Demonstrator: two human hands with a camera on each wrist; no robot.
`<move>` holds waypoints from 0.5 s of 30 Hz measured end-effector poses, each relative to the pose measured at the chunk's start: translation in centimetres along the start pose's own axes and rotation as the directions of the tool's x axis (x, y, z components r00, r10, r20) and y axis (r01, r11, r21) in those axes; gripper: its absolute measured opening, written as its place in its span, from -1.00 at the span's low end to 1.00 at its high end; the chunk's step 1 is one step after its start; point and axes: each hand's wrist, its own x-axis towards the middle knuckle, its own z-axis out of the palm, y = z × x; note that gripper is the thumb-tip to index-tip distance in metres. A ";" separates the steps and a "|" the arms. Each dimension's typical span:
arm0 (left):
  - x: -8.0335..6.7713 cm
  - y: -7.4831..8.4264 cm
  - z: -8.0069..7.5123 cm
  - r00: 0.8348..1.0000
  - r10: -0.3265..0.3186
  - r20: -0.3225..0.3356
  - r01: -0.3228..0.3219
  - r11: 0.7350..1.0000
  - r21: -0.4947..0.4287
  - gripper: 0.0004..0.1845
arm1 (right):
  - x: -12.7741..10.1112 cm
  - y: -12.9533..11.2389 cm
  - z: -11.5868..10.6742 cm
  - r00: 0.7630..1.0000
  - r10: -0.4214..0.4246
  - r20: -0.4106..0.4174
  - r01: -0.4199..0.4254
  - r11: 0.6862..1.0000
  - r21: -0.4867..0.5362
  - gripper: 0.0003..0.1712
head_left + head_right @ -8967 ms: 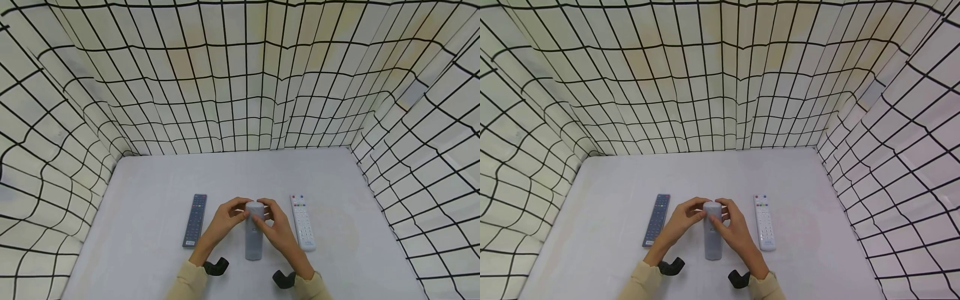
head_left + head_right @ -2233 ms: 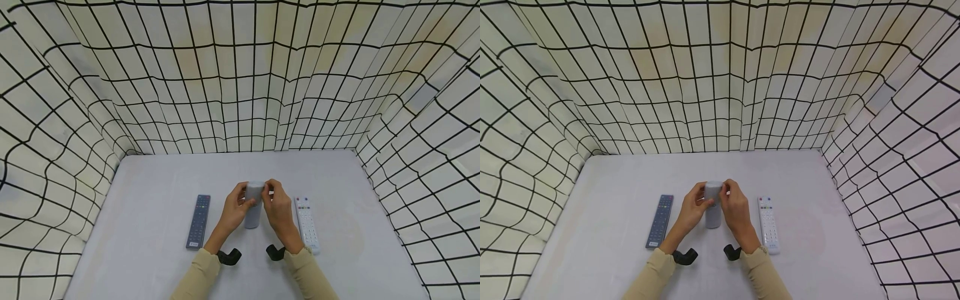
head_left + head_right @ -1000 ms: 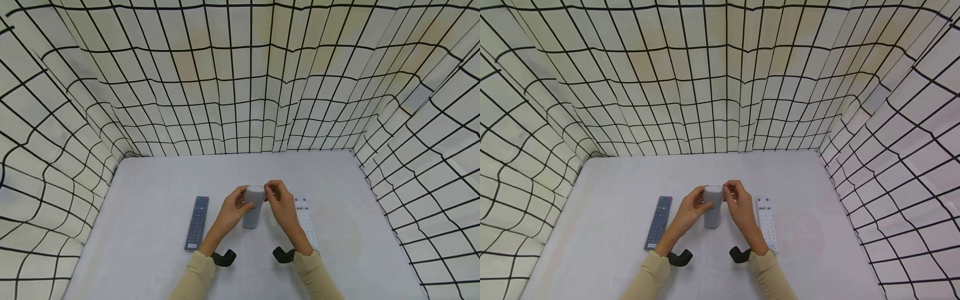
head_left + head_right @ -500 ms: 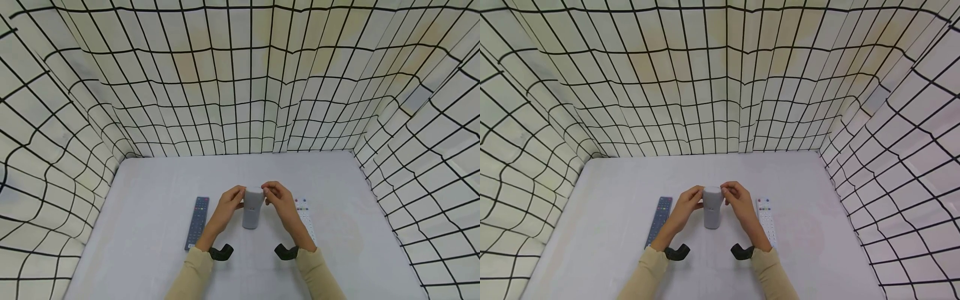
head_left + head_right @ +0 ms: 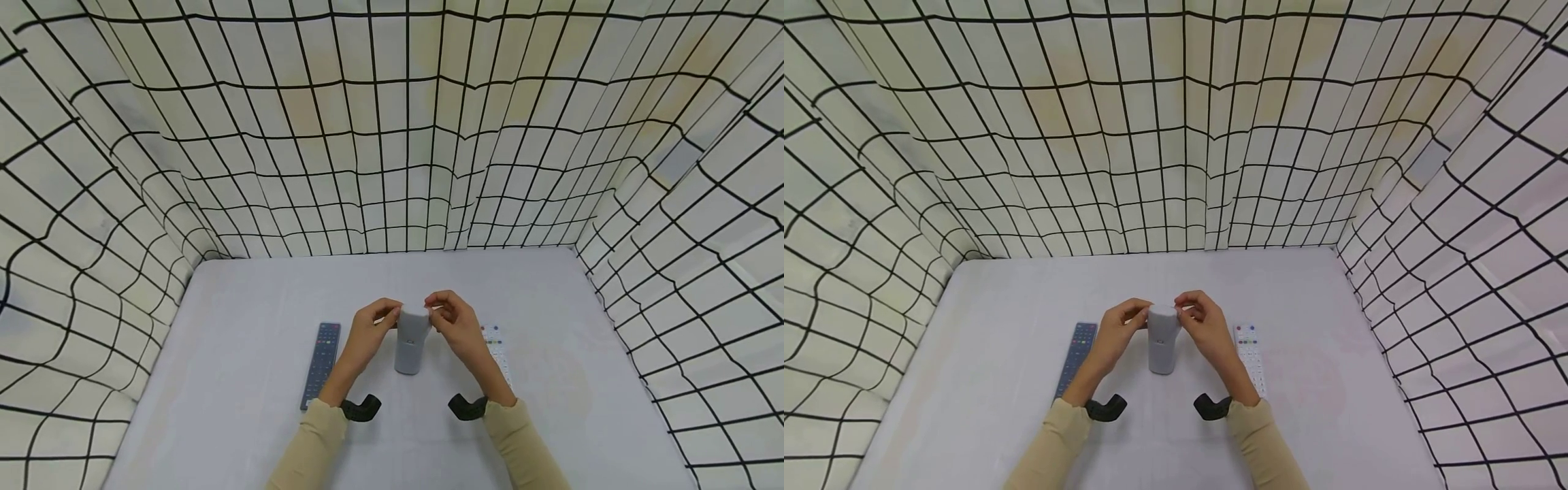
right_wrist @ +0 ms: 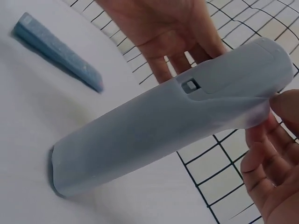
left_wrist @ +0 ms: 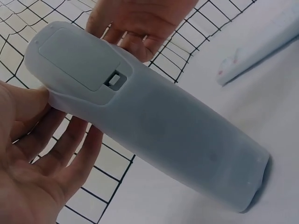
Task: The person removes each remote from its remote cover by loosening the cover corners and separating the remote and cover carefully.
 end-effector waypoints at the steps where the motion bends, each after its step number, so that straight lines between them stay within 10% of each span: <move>1: 0.0 0.0 0.1 1.000 0.013 -0.019 -0.013 1.000 0.015 -0.79 | 0.0 0.0 0.1 1.000 -0.020 -0.013 0.020 1.000 -0.016 -0.72; 7: -0.3 -0.1 0.8 0.968 0.197 -0.157 -0.164 0.966 0.197 -0.88 | -0.4 -0.2 1.2 0.975 -0.187 -0.118 0.159 0.964 -0.211 -0.73; 15: -0.9 -0.8 1.8 0.816 0.546 -0.191 -0.385 0.758 0.526 -0.96 | -0.8 0.0 1.7 0.863 -0.456 -0.217 0.344 0.845 -0.408 -0.72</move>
